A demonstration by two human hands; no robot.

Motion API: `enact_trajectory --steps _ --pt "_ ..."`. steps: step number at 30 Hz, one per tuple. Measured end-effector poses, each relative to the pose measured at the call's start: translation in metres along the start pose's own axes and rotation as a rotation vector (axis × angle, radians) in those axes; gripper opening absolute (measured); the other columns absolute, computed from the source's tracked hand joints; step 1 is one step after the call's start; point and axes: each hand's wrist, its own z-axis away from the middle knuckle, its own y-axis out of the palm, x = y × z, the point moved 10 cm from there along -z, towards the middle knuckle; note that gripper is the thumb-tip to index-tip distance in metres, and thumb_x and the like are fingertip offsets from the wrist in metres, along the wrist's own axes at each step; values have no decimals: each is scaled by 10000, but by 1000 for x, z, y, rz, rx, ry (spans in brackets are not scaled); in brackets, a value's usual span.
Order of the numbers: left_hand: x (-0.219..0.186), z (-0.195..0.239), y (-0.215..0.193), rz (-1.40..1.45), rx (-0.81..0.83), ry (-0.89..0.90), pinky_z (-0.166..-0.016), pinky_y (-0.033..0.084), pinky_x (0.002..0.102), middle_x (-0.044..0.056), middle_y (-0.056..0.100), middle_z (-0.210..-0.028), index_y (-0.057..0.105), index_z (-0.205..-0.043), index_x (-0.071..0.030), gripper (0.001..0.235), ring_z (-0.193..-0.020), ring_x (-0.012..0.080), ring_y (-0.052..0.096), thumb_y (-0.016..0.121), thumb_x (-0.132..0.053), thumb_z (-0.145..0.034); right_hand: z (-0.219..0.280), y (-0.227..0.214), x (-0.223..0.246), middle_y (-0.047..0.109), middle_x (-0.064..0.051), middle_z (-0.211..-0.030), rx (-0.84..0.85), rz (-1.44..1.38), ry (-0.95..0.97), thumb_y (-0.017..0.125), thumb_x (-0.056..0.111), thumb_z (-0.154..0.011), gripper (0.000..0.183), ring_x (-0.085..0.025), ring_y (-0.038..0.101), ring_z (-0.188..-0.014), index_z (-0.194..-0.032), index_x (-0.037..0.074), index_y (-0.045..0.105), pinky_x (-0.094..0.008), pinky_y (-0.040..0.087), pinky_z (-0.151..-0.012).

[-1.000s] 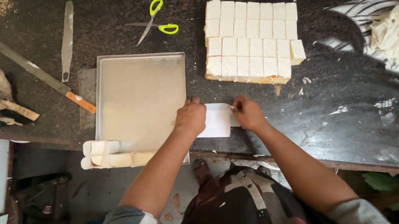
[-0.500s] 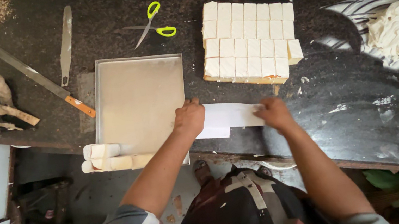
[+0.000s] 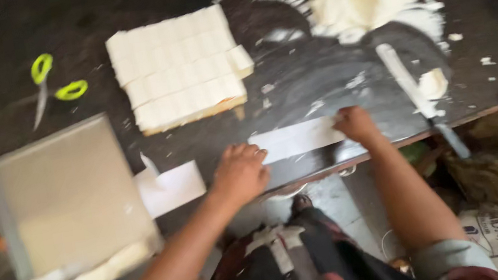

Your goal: The person wraps rectangular cake pieces with strips of paper one at a time and places them into rows in a metal tray.

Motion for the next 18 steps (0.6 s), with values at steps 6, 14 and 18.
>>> enact_trajectory --steps 6,14,18 --pt "6 -73 71 -215 -146 -372 -974 403 524 124 623 -1272 590 -1344 -66 652 -1176 330 569 784 -365 -798 20 -101 -51 730 -182 -994 -208 -59 -58 807 349 -766 599 -389 705 -853 -1222 26 590 -497 554 -743" --pt "39 -67 73 67 -20 -639 -897 511 496 121 721 -1073 763 -1056 -128 313 -1050 327 667 813 -268 -780 52 -139 -196 671 -243 -1005 -201 518 -73 644 146 -867 388 -457 684 -848 -1202 32 485 -532 558 -689" --pt "35 -19 26 432 -347 -620 -719 568 415 143 763 -868 727 -1057 2 317 -781 271 723 821 -153 -797 59 -145 -207 686 -290 -866 -50 118 35 634 120 -879 690 -501 668 -833 -1497 23 343 -556 535 -768"
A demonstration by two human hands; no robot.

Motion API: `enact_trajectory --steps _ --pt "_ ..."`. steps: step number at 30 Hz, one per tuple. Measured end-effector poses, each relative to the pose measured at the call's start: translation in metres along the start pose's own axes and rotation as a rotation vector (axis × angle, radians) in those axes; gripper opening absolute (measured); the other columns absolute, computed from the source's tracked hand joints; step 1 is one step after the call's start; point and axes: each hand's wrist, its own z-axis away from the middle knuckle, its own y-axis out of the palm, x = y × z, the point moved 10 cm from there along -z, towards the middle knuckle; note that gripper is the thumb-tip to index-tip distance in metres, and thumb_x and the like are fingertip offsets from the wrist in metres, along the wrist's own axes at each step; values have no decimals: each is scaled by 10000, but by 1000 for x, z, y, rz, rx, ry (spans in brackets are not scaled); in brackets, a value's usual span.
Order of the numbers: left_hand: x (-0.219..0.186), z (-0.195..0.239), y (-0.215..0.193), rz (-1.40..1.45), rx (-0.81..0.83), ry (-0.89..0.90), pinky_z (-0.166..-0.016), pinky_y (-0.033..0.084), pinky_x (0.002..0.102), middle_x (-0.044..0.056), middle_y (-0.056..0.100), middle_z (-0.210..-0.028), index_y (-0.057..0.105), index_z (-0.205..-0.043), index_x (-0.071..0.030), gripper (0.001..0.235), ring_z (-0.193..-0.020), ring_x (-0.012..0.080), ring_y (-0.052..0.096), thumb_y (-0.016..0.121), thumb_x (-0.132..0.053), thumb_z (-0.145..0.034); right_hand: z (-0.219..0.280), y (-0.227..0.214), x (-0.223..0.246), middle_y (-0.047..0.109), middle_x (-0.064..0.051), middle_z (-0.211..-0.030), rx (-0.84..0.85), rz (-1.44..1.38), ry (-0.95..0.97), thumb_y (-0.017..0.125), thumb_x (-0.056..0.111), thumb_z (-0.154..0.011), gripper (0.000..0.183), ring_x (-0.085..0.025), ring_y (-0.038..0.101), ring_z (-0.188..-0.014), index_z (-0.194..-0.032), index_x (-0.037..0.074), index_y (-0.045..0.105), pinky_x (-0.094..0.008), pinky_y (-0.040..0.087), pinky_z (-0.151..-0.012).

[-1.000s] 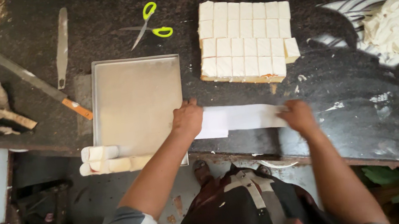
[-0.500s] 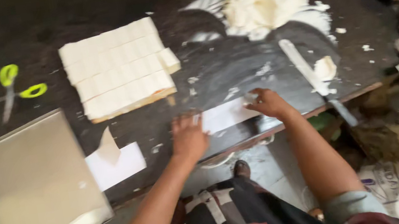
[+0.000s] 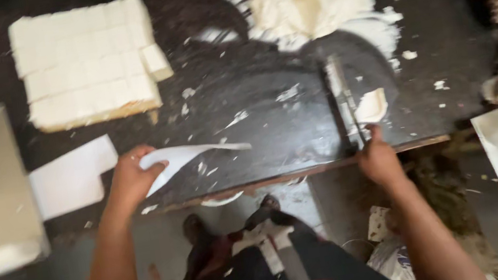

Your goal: The person wraps rectangular cake pieces with strips of paper one at a time and places them into rows in a metal tray.

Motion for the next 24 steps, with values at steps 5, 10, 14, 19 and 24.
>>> enact_trajectory --steps 5,10,14,19,24 --pt "29 41 -69 416 -100 -382 -517 546 341 164 733 -842 692 -1070 67 280 -590 202 671 731 -77 -832 25 -17 31 705 -323 -959 -161 -113 -208 767 133 -748 915 -461 686 -784 -1555 39 346 -492 553 -654" --pt "40 73 -129 507 -273 -479 -454 521 320 178 720 -816 661 -1118 24 295 -539 198 651 701 -75 -843 23 70 30 712 -277 -825 -3 -262 186 721 201 -858 646 -400 689 -687 -1447 38 512 -478 556 -600" --pt "46 72 -151 550 -302 -438 -434 514 317 177 706 -798 667 -1018 63 200 -523 199 629 682 -74 -874 61 185 174 727 -204 -857 269 236 -129 657 163 -876 231 -347 724 -740 -1070 39 681 -459 591 -682" --pt "84 79 -172 660 -270 -378 -442 535 306 159 722 -841 667 -1020 68 195 -547 182 645 684 -61 -875 152 222 307 742 -191 -1022 615 -44 -353 543 59 -858 674 -319 739 -819 -1519 150 452 -442 601 -752" --pt "124 97 -187 674 -266 -376 -444 520 304 154 710 -853 661 -1098 91 269 -544 188 629 682 -49 -870 81 67 129 759 -212 -993 -102 12 -160 685 212 -854 287 -348 732 -894 -1074 30 717 -454 590 -744"
